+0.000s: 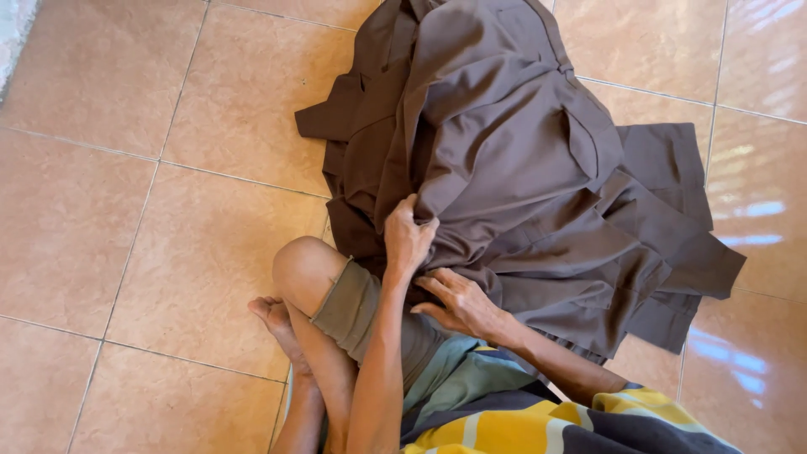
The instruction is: The person sits cross-legged on a tiled floor and folds dark trousers by hand. They unfold each pair, align the legs, fold in half lengthwise, then fold into a compact rectangle, and place the finished item onto a growing stack to the left.
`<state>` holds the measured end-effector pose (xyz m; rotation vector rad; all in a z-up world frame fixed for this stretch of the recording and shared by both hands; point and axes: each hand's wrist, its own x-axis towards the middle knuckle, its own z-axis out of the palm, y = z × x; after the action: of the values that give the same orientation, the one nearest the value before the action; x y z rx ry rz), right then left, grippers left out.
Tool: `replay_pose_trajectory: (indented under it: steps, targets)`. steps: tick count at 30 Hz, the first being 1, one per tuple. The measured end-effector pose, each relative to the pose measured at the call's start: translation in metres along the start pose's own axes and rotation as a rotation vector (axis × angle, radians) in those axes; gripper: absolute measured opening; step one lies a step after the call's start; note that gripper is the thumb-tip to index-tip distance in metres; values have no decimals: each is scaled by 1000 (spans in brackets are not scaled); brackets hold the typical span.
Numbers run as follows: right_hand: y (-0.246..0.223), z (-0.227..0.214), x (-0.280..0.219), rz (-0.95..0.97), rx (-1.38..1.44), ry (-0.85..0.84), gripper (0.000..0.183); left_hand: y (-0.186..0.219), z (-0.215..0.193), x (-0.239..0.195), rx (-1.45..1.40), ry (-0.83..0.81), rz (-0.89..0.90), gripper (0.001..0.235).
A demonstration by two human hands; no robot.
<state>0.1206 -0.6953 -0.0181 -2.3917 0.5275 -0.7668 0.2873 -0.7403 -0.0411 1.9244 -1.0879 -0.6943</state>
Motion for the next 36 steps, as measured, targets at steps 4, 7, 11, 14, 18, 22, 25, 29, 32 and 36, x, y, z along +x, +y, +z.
replay_pose_trajectory:
  steps: [4, 7, 11, 14, 18, 22, 25, 29, 32, 36]
  targets:
    - [22, -14, 8, 109, -75, 109, 48, -2, -46, -7, -51, 203, 59, 41]
    - [40, -37, 25, 169, -225, 296, 58, -6, -82, -17, 11, 360, 93, 35]
    - [42, -80, 69, 402, -442, 259, 110, -7, -128, -41, 207, 564, 137, 21]
    - [48, -93, 100, 601, -427, 63, 136, -8, -149, -60, 238, 605, 185, 23]
    - [55, -83, 138, 624, -482, -211, 145, 0, -153, -74, 40, 620, 173, 27]
    - [90, -54, 143, 550, -587, -332, 136, -10, -152, -72, 16, 679, 182, 23]
    - [112, -26, 130, 435, -716, -332, 88, -20, -150, -75, -31, 687, 181, 31]
    - [90, 6, 116, 419, -478, -102, 38, -63, -141, -83, -177, 652, -38, 40]
    - [72, 44, 111, 364, -243, 45, 43, -74, -138, -90, -269, 574, -96, 52]
    - [10, 73, 134, 233, 141, 163, 36, -30, -169, -107, -194, 415, 33, 82]
